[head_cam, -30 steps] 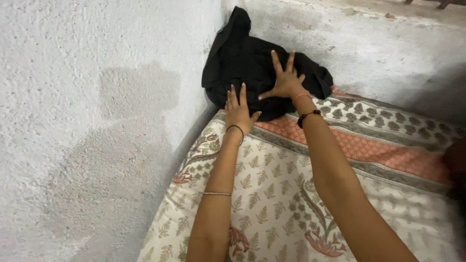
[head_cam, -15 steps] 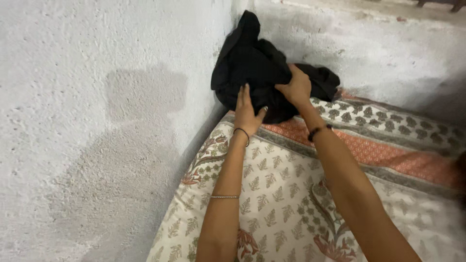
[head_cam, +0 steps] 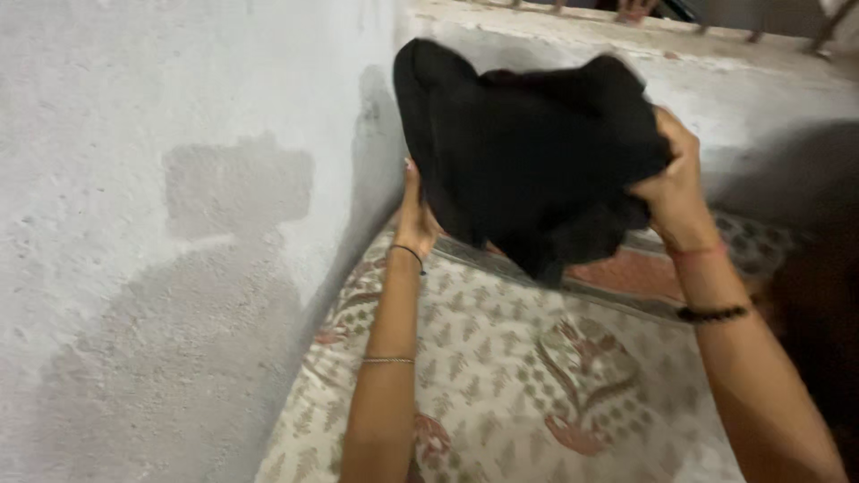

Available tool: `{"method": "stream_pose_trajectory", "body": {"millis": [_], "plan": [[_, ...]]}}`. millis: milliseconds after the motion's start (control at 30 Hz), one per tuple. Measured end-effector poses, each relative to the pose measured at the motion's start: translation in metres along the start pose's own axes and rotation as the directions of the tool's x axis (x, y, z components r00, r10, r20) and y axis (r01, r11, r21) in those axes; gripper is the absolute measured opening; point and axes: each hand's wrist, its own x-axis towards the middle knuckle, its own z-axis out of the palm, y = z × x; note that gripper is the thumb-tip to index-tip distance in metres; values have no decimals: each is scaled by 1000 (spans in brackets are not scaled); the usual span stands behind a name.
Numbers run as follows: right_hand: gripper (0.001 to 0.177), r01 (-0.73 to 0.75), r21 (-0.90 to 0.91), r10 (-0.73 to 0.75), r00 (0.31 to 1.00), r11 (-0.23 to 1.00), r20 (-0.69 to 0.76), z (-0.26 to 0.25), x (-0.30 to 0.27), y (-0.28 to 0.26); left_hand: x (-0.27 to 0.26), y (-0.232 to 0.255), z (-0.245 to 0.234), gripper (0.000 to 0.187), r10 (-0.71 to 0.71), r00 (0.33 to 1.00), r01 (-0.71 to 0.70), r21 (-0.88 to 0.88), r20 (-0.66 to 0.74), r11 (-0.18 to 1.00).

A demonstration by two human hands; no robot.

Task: The person folds a blue shirt and a black shirt by hand on a bed and places them into an open suitcase.

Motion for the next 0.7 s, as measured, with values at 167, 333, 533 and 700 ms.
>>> {"method": "stream_pose_trajectory", "body": {"millis": [167, 333, 533, 700], "plan": [[77, 143, -480, 169, 818, 866, 549, -21, -77, -39, -26, 12, 32, 97, -397, 918, 327, 554, 8, 766], [96, -77, -748, 500, 788, 659, 359, 18, -145, -40, -31, -27, 44, 75, -127, 937, -179, 758, 326, 627], [84, 26, -853, 326, 918, 521, 227, 35, -160, -69, -48, -55, 75, 66, 234, 965, -233, 804, 121, 546], [56, 261, -910, -149, 963, 323, 224, 4, -160, -120, -124, -12, 125, 65, 295, 952, -297, 477, 81, 828]]}}
